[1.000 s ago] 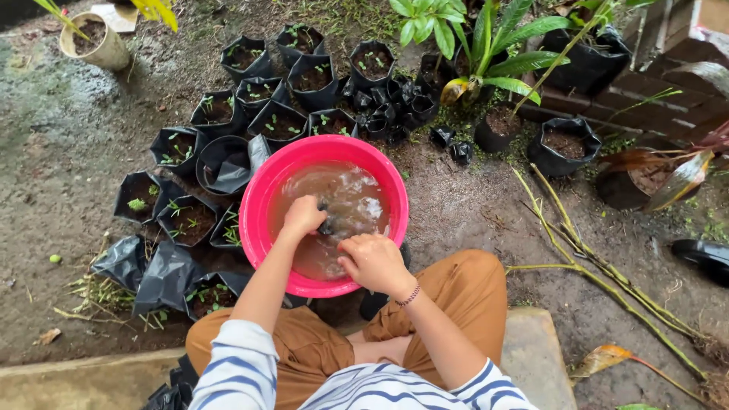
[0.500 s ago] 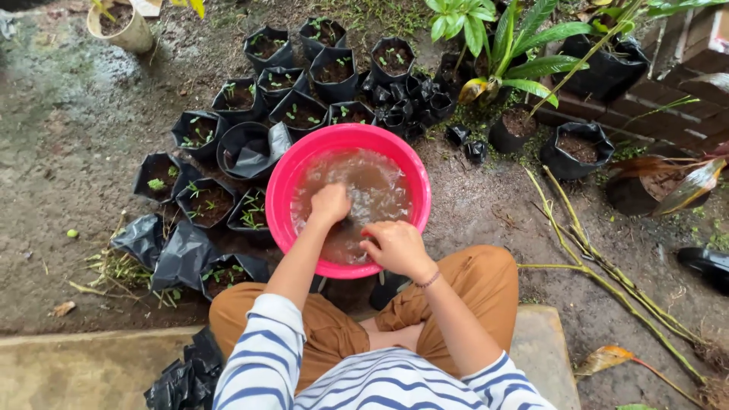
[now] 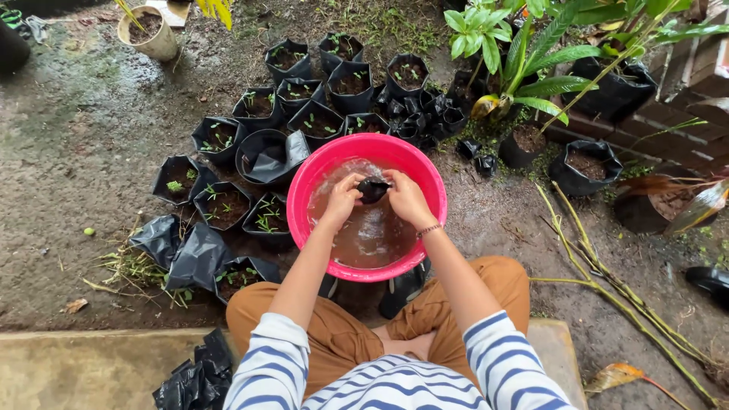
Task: Cleaning used plastic seedling bags in a bucket of water for reuse.
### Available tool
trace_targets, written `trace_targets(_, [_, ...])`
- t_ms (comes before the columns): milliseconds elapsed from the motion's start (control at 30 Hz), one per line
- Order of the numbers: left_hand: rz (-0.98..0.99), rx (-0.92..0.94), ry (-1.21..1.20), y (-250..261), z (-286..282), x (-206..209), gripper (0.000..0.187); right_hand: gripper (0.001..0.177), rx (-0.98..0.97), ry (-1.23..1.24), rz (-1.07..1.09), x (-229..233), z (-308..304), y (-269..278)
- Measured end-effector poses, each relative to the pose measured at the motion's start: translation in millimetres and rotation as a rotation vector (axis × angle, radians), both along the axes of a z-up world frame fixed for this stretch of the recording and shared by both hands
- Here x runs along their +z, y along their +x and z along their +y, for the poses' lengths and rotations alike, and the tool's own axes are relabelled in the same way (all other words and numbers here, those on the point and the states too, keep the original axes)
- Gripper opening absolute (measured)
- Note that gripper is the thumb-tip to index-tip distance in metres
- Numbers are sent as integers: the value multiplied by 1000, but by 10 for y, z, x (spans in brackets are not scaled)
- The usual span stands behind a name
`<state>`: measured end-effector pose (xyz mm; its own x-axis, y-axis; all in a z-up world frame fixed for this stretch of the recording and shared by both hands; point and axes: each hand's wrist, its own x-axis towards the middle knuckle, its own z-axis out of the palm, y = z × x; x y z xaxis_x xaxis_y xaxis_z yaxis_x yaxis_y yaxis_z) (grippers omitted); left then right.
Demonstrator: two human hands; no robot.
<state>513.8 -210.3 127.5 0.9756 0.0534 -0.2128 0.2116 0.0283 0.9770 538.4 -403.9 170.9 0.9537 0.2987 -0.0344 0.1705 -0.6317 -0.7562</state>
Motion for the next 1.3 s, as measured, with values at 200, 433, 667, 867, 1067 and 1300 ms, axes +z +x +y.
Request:
trace_targets(200, [-269, 47, 384, -103, -36, 365, 51, 29, 21, -177, -45, 14, 19, -113])
trace_targets(433, [55, -226, 959, -239, -158, 553, 49, 27, 92, -560, -383, 61, 164, -308])
trace_targets(667, [-31, -547, 1213, -188, -265, -18, 26, 20, 332, -843, -266, -552, 175, -321])
trace_targets(867, [-128, -555, 1160, -316, -285, 452, 37, 29, 349, -732, -55, -10, 220, -347])
trace_targets(1067, [-149, -230, 948, -312, -204, 750, 28, 25, 131, -392, -261, 215, 156, -256])
trace_targets(1300, [-431, 165, 833, -258, -238, 519, 32, 29, -23, -162, -502, 81, 107, -220])
